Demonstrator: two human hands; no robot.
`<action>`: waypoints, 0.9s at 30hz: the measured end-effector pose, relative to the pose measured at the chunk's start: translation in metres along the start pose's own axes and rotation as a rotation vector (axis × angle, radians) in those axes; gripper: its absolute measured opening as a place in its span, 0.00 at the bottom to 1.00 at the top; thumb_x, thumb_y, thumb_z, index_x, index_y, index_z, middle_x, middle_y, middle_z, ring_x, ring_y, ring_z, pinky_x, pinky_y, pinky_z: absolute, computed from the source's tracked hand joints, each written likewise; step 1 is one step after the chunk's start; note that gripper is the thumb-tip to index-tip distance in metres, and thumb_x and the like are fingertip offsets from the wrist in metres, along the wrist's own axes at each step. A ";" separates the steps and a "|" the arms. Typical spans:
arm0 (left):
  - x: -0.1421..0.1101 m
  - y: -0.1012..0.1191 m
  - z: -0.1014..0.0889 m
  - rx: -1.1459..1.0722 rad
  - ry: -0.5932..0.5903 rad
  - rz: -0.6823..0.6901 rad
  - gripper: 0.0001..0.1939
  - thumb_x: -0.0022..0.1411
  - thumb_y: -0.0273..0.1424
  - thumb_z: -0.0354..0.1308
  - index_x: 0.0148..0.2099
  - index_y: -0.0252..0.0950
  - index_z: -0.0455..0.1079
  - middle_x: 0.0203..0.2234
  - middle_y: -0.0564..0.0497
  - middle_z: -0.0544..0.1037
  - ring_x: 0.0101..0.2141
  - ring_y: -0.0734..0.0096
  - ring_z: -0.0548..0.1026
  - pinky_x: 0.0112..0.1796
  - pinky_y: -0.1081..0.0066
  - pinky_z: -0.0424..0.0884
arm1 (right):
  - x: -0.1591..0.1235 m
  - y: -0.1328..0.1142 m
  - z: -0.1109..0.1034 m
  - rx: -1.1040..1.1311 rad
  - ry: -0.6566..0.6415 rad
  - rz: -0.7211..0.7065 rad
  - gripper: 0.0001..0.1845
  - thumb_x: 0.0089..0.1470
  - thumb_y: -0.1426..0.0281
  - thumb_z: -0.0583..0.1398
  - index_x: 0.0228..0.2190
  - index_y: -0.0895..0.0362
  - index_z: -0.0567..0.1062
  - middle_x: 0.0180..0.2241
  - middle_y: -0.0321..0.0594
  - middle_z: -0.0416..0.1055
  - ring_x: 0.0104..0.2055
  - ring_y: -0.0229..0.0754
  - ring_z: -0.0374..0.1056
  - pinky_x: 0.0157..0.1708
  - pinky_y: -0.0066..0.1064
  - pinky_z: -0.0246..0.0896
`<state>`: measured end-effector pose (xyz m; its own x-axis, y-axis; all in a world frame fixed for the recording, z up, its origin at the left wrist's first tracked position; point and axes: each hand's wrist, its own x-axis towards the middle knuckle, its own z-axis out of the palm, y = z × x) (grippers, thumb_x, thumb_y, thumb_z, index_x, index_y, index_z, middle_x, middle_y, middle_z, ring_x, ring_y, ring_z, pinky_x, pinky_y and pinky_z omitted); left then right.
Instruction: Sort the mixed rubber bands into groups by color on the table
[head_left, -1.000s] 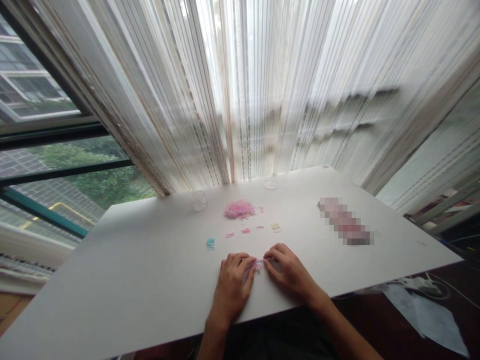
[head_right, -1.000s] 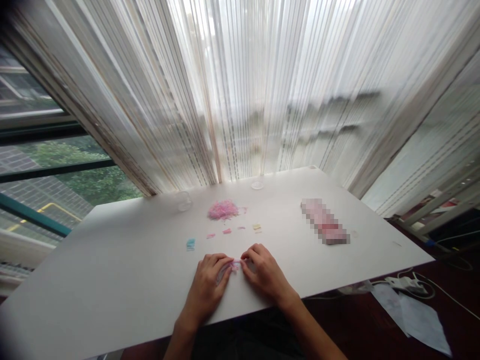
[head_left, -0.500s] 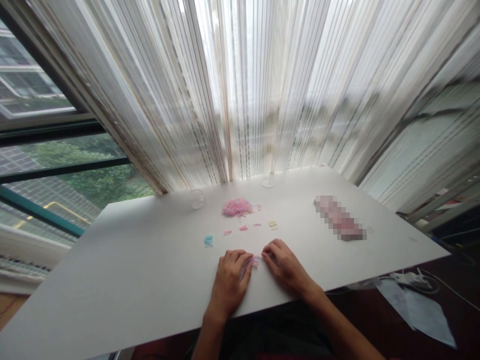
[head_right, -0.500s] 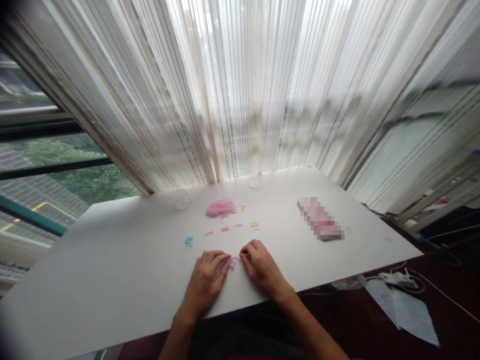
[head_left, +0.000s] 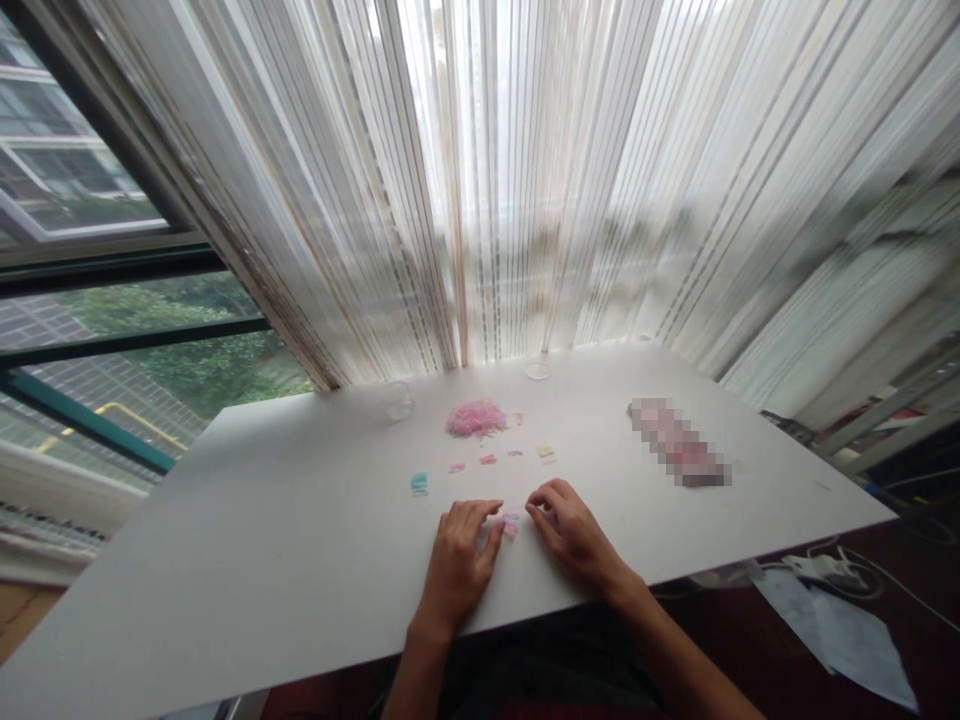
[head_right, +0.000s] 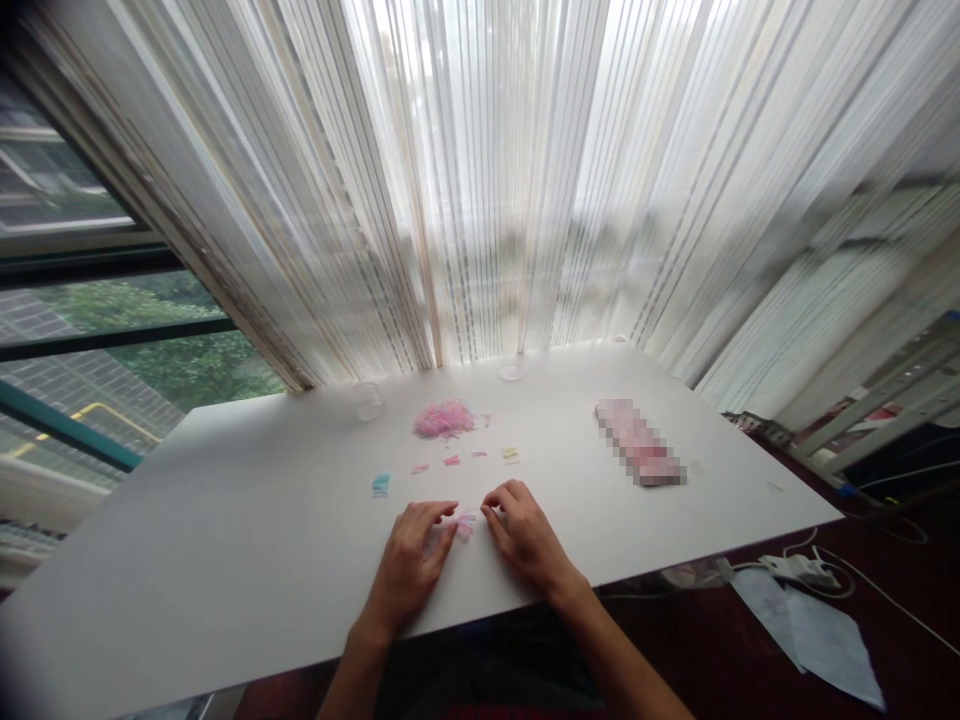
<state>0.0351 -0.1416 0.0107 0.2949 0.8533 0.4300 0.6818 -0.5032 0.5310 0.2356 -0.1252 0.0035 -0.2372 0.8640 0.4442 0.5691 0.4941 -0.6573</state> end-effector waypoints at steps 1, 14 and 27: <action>0.000 0.000 0.000 -0.013 0.015 0.005 0.11 0.69 0.30 0.53 0.52 0.39 0.71 0.41 0.46 0.78 0.42 0.62 0.74 0.44 0.60 0.71 | 0.000 0.000 0.000 0.003 -0.006 -0.015 0.05 0.62 0.74 0.55 0.35 0.55 0.71 0.36 0.43 0.69 0.39 0.45 0.67 0.40 0.39 0.69; -0.001 0.002 -0.002 0.024 0.029 0.015 0.10 0.70 0.33 0.53 0.43 0.38 0.75 0.34 0.48 0.80 0.34 0.66 0.76 0.38 0.64 0.69 | -0.003 0.000 0.001 0.010 -0.003 -0.139 0.04 0.59 0.75 0.59 0.34 0.55 0.73 0.34 0.41 0.69 0.37 0.43 0.68 0.38 0.36 0.69; -0.001 0.004 -0.003 0.029 0.014 0.020 0.08 0.68 0.32 0.56 0.39 0.39 0.76 0.32 0.50 0.81 0.31 0.68 0.75 0.37 0.65 0.67 | -0.002 0.000 0.003 0.027 -0.009 -0.145 0.05 0.58 0.76 0.59 0.34 0.55 0.73 0.33 0.40 0.69 0.38 0.43 0.68 0.39 0.36 0.69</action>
<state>0.0359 -0.1452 0.0141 0.2993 0.8412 0.4503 0.6948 -0.5156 0.5014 0.2338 -0.1266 0.0011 -0.3228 0.7839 0.5303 0.5065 0.6164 -0.6029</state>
